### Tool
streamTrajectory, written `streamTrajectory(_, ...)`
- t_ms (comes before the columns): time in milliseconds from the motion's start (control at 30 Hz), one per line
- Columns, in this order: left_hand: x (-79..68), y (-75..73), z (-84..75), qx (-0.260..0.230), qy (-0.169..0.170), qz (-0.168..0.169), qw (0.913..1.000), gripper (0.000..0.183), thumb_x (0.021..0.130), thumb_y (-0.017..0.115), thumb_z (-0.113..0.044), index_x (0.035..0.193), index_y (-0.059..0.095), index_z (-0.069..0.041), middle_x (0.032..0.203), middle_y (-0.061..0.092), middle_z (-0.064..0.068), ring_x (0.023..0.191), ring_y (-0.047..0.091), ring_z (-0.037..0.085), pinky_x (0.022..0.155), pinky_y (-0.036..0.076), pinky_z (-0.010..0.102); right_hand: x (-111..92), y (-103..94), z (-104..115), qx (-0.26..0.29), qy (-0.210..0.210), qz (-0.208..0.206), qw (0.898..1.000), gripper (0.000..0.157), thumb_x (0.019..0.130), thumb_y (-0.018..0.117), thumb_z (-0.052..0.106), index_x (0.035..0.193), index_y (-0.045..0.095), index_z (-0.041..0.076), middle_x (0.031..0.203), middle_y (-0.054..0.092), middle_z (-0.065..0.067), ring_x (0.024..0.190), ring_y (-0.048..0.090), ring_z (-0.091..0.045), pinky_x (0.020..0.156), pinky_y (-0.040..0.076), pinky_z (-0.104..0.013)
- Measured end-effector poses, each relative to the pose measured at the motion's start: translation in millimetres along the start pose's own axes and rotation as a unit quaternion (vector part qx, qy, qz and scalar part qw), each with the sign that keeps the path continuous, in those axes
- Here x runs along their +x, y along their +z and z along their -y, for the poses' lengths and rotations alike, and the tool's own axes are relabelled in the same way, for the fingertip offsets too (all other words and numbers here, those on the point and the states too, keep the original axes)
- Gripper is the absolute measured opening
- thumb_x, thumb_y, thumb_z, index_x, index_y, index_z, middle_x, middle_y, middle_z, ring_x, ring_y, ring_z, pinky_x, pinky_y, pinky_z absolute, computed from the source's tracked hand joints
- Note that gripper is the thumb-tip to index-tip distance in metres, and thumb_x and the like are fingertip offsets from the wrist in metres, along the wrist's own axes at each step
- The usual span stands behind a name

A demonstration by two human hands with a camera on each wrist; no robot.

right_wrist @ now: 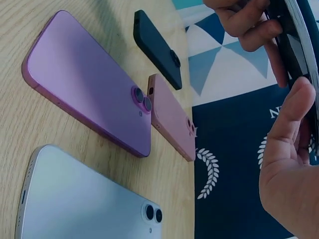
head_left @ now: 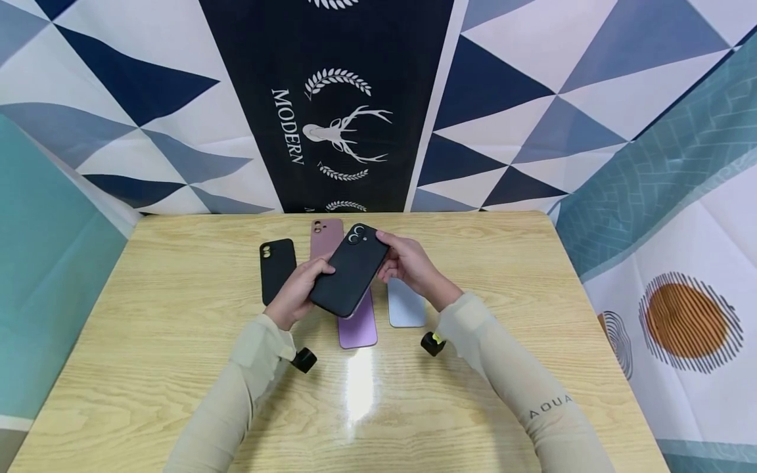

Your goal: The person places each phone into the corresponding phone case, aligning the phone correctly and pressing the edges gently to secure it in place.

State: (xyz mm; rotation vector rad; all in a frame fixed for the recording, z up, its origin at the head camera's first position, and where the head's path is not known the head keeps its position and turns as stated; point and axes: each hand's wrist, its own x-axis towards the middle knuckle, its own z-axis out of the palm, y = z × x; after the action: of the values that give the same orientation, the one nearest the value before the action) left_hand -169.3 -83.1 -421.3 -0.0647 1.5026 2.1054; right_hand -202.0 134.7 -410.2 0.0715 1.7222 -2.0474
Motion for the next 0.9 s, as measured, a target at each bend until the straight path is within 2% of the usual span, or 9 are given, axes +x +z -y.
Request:
streamTrajectory(233,-0.7,-3.6,-1.5,0.021,-0.002,0.012,0.9997,0.058,0.089,0.039,-0.012,0.147,0.029,-0.008,0.132,0.048,0.014,0.070,0.066,0.006,0.062,0.055,0.019,-4.5,-6.3,-1.2,0.000,-0.001,0.021,1.000,0.030,0.097,0.048,0.025,0.080,0.061,0.004,0.054,0.062,-0.002,0.044,0.059,-0.010,0.045,0.051,-0.020)
streamTrajectory(300,-0.9,-4.4,-1.5,0.014,-0.003,0.013,0.9998,0.056,0.091,0.039,-0.012,0.146,0.030,-0.006,0.128,0.052,0.008,0.071,0.067,0.007,0.061,0.055,0.019,-5.6,-7.3,-1.6,0.007,-0.007,0.027,1.000,0.028,0.097,0.047,0.024,0.083,0.060,0.003,0.054,0.062,-0.002,0.045,0.060,-0.011,0.045,0.052,-0.021)
streamTrajectory(400,-0.5,-5.9,-1.7,-0.030,0.002,-0.005,0.9995,0.043,0.093,0.042,-0.013,0.134,0.046,-0.003,0.110,0.062,0.002,0.070,0.068,0.008,0.061,0.056,0.019,-7.2,-7.7,-0.7,0.024,-0.028,0.022,0.999,0.028,0.098,0.045,0.023,0.084,0.059,0.002,0.056,0.064,-0.003,0.046,0.061,-0.011,0.046,0.053,-0.022)
streamTrajectory(467,-0.1,-6.5,-2.4,-0.074,0.012,-0.023,0.9969,0.029,0.094,0.044,-0.013,0.118,0.057,-0.003,0.098,0.066,-0.002,0.072,0.068,0.008,0.061,0.055,0.018,-7.4,-8.0,-0.3,0.043,-0.047,0.011,0.998,0.028,0.099,0.045,0.022,0.084,0.059,0.002,0.057,0.065,-0.003,0.048,0.062,-0.012,0.047,0.054,-0.022)
streamTrajectory(533,0.6,-6.4,-3.0,-0.122,0.027,-0.031,0.9917,0.019,0.095,0.043,-0.013,0.103,0.059,-0.005,0.093,0.067,0.000,0.077,0.068,0.008,0.065,0.056,0.018,-7.5,-8.4,0.0,0.060,-0.067,0.000,0.996,0.028,0.099,0.043,0.021,0.084,0.058,0.003,0.058,0.066,-0.003,0.049,0.063,-0.011,0.048,0.054,-0.022)
streamTrajectory(567,0.9,-6.1,-3.5,-0.140,0.033,-0.033,0.9890,0.018,0.096,0.043,-0.013,0.101,0.059,-0.006,0.095,0.066,0.000,0.080,0.068,0.008,0.067,0.056,0.018,-7.6,-8.6,0.0,0.069,-0.075,-0.005,0.995,0.027,0.100,0.043,0.020,0.085,0.058,0.003,0.058,0.066,-0.003,0.049,0.064,-0.011,0.049,0.054,-0.022)
streamTrajectory(700,1.3,-4.6,-3.4,-0.169,0.038,-0.028,0.9844,0.018,0.098,0.040,-0.013,0.108,0.054,-0.007,0.104,0.063,-0.001,0.091,0.065,0.008,0.076,0.055,0.020,-8.4,-8.3,-0.8,0.089,-0.092,-0.019,0.992,0.027,0.100,0.041,0.019,0.084,0.056,0.003,0.058,0.067,-0.003,0.050,0.065,-0.012,0.050,0.055,-0.022)
streamTrajectory(800,1.0,-3.9,-1.6,-0.157,0.029,-0.013,0.9872,0.022,0.099,0.042,-0.016,0.118,0.047,-0.005,0.098,0.068,0.000,0.086,0.068,0.011,0.074,0.057,0.023,-8.8,-7.8,-1.3,0.098,-0.102,-0.029,0.990,0.028,0.101,0.042,0.021,0.084,0.055,0.003,0.059,0.067,-0.003,0.051,0.065,-0.012,0.051,0.056,-0.022)
streamTrajectory(900,-0.1,-3.7,1.2,-0.147,0.036,0.006,0.9885,0.022,0.099,0.044,-0.017,0.116,0.048,-0.003,0.089,0.072,0.006,0.079,0.071,0.016,0.072,0.059,0.026,-8.3,-7.3,-0.9,0.101,-0.112,-0.037,0.988,0.028,0.101,0.042,0.022,0.086,0.055,0.002,0.060,0.067,-0.003,0.052,0.066,-0.012,0.053,0.056,-0.022)
